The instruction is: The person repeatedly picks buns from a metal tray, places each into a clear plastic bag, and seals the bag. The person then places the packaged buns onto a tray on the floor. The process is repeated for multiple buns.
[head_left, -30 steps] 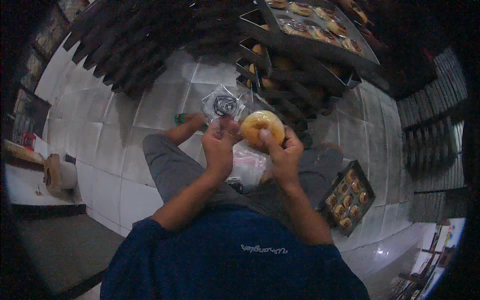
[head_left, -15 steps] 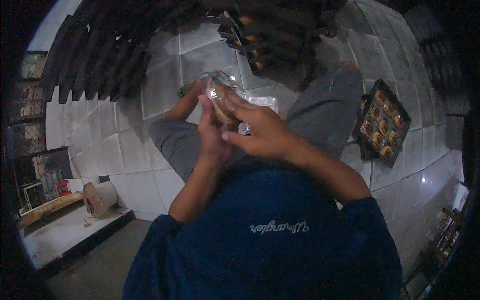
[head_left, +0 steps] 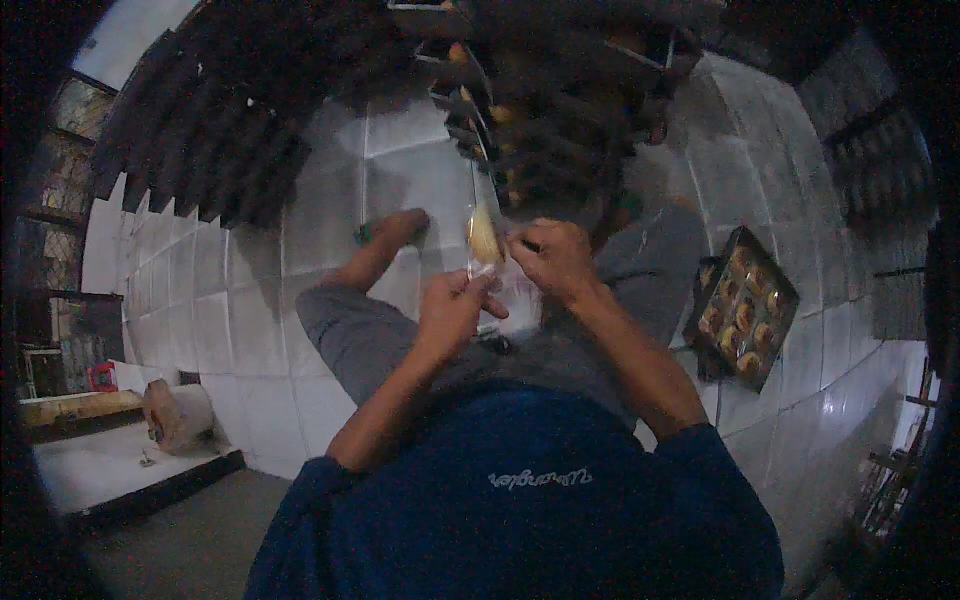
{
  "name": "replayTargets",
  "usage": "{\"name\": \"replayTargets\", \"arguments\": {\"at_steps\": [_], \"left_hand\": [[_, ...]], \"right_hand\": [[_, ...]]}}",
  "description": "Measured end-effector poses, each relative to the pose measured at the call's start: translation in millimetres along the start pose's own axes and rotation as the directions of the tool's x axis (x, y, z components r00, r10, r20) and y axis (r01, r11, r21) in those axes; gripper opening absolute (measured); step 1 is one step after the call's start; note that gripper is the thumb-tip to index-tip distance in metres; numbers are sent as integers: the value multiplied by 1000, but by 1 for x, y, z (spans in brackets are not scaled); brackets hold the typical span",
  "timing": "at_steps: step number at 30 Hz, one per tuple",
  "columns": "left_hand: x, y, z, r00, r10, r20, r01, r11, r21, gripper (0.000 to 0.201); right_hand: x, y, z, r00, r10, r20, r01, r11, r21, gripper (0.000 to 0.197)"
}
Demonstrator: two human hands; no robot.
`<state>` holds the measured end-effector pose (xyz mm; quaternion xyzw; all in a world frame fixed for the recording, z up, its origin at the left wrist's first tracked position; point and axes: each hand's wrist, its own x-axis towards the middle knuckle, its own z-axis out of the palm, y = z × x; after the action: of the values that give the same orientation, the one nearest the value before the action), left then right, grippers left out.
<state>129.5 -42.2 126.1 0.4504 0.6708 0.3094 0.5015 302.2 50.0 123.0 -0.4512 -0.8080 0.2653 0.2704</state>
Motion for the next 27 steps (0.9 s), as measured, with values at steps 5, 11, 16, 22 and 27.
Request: {"name": "replayTargets", "arguments": {"at_steps": [5, 11, 16, 22, 27], "left_hand": [[30, -85, 1, 958, 30, 286, 182, 708, -683, 83], [68, -39, 36, 841, 245, 483, 481, 71, -874, 97], [44, -22, 24, 757, 487, 437, 468, 64, -882, 100], [16, 14, 19, 716, 516, 470, 488, 112, -866, 94], [25, 1, 32, 911, 169, 376, 313, 312, -897, 70]], "right_hand": [[-10, 17, 6, 927, -248, -281, 264, 964, 17, 14], [-35, -39, -43, 984, -168, -66, 178, 966, 188, 14], [-68, -55, -72, 991, 130, 20, -131, 961, 244, 19], [-79, -78, -32, 968, -222, 118, 227, 973, -34, 20], [-63, -70, -32, 863, -369, 345, 313, 927, 208, 23]]}}
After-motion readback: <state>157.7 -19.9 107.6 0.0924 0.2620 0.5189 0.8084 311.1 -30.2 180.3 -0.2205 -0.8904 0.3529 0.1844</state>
